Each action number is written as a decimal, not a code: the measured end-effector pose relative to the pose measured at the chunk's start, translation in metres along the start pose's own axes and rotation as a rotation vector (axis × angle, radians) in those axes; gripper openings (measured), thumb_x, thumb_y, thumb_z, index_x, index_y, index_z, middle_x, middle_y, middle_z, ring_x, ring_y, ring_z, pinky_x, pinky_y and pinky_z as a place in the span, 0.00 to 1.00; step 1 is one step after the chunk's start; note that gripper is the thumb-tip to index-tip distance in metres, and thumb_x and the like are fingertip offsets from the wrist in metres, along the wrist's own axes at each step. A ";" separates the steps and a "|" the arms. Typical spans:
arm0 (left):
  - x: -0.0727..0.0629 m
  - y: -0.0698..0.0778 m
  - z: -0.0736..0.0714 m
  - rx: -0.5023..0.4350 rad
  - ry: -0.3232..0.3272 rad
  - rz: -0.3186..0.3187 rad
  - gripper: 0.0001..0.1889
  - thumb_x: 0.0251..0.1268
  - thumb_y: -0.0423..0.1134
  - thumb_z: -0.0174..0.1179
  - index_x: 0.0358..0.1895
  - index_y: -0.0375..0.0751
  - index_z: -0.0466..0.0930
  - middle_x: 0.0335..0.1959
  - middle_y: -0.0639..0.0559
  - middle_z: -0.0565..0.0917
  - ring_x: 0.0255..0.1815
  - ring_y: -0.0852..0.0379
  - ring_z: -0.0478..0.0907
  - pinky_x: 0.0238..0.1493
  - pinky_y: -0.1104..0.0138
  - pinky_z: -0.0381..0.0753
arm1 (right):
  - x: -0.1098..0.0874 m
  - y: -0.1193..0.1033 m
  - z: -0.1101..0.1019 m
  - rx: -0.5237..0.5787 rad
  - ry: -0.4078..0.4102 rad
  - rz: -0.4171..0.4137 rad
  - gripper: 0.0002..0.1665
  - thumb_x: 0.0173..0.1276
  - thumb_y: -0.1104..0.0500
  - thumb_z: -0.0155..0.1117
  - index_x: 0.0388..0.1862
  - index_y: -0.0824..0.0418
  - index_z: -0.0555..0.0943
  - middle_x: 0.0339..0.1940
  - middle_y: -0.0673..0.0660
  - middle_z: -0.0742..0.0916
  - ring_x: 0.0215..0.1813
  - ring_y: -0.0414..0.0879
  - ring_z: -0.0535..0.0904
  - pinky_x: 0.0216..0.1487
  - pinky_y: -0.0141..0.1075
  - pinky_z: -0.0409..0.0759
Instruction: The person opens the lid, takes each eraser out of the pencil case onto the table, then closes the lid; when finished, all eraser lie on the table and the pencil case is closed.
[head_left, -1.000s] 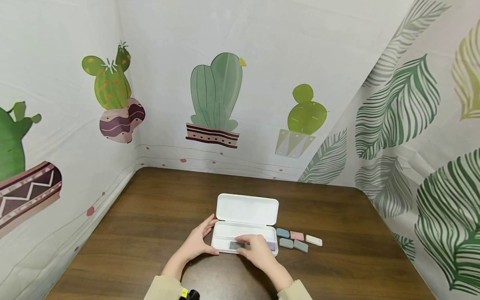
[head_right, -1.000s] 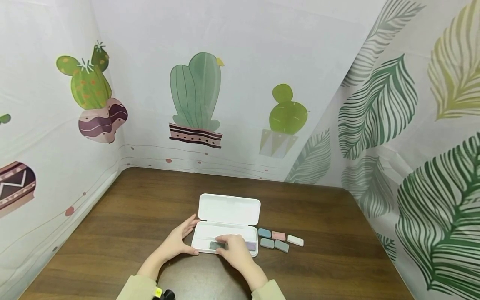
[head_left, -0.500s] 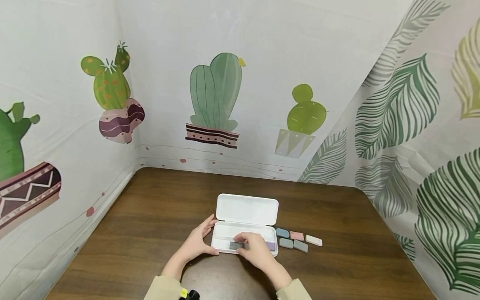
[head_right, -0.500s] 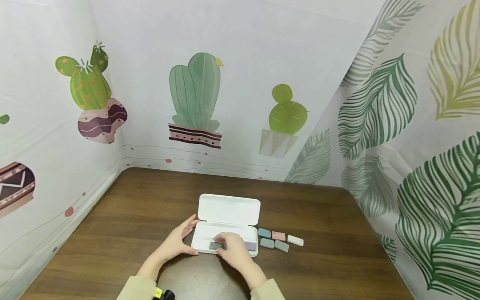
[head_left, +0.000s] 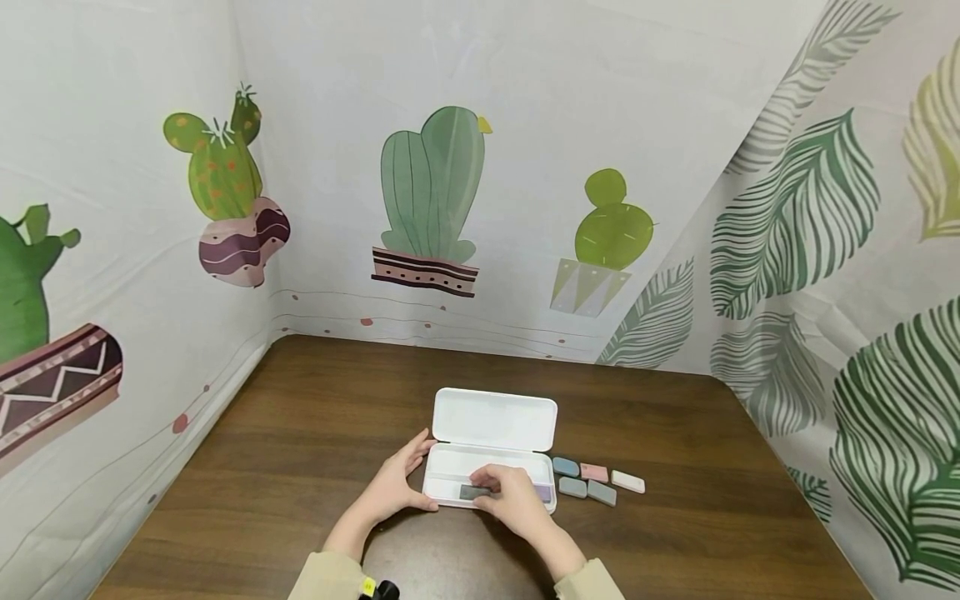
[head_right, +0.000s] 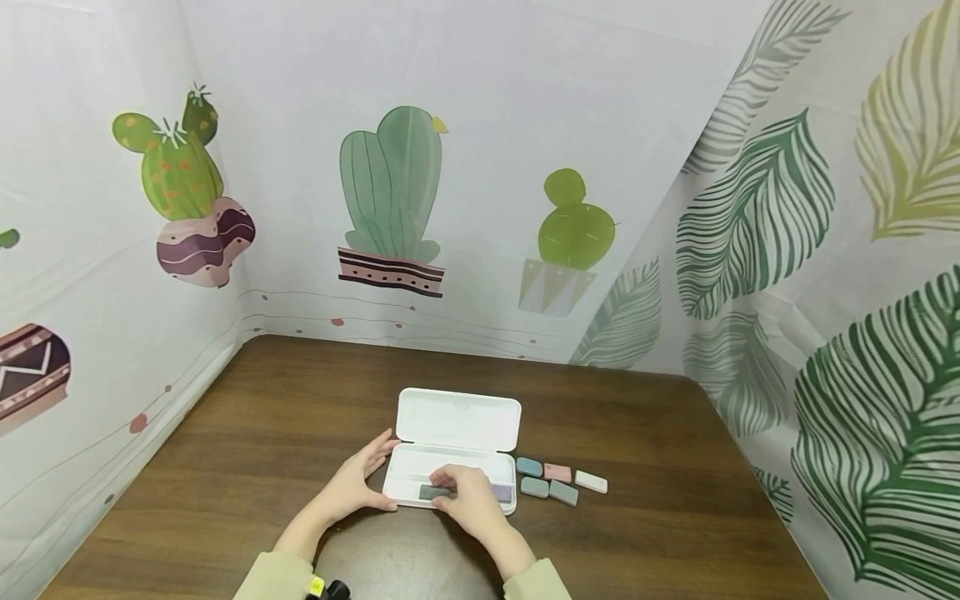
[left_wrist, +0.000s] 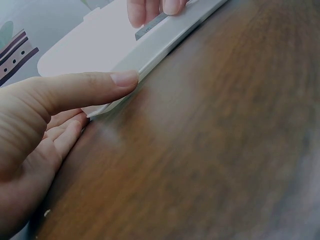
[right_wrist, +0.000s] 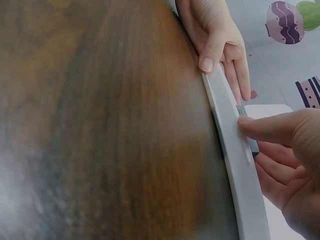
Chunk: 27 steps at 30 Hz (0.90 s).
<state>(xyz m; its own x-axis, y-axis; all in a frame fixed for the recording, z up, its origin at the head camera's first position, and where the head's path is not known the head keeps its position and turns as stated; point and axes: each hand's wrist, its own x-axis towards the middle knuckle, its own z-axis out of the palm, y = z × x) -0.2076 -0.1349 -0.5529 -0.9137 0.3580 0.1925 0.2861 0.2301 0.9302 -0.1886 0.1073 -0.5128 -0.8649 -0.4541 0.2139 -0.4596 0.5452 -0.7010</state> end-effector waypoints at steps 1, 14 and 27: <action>0.000 0.000 0.000 0.000 0.001 -0.001 0.62 0.32 0.28 0.81 0.74 0.23 0.49 0.69 0.29 0.68 0.71 0.33 0.64 0.73 0.50 0.63 | 0.000 0.001 0.000 0.007 -0.002 0.008 0.12 0.56 0.68 0.72 0.41 0.66 0.84 0.37 0.59 0.90 0.40 0.49 0.87 0.43 0.33 0.88; -0.001 0.001 0.001 0.006 0.003 -0.007 0.62 0.32 0.28 0.81 0.74 0.23 0.49 0.69 0.30 0.69 0.71 0.34 0.64 0.73 0.51 0.64 | 0.000 0.003 -0.002 0.047 -0.023 0.059 0.09 0.61 0.66 0.69 0.41 0.66 0.86 0.37 0.59 0.90 0.37 0.45 0.86 0.39 0.28 0.87; 0.000 0.001 0.000 -0.003 0.003 -0.010 0.62 0.32 0.28 0.81 0.74 0.23 0.48 0.69 0.30 0.68 0.71 0.34 0.64 0.73 0.50 0.63 | -0.001 0.004 -0.003 0.063 0.072 0.023 0.07 0.60 0.66 0.70 0.38 0.65 0.86 0.35 0.57 0.90 0.37 0.43 0.86 0.40 0.30 0.87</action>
<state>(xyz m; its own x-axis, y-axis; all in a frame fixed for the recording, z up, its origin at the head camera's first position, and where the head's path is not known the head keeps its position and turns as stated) -0.2069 -0.1344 -0.5519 -0.9173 0.3531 0.1839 0.2760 0.2312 0.9329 -0.1899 0.1119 -0.5139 -0.8882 -0.3892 0.2441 -0.4281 0.5086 -0.7470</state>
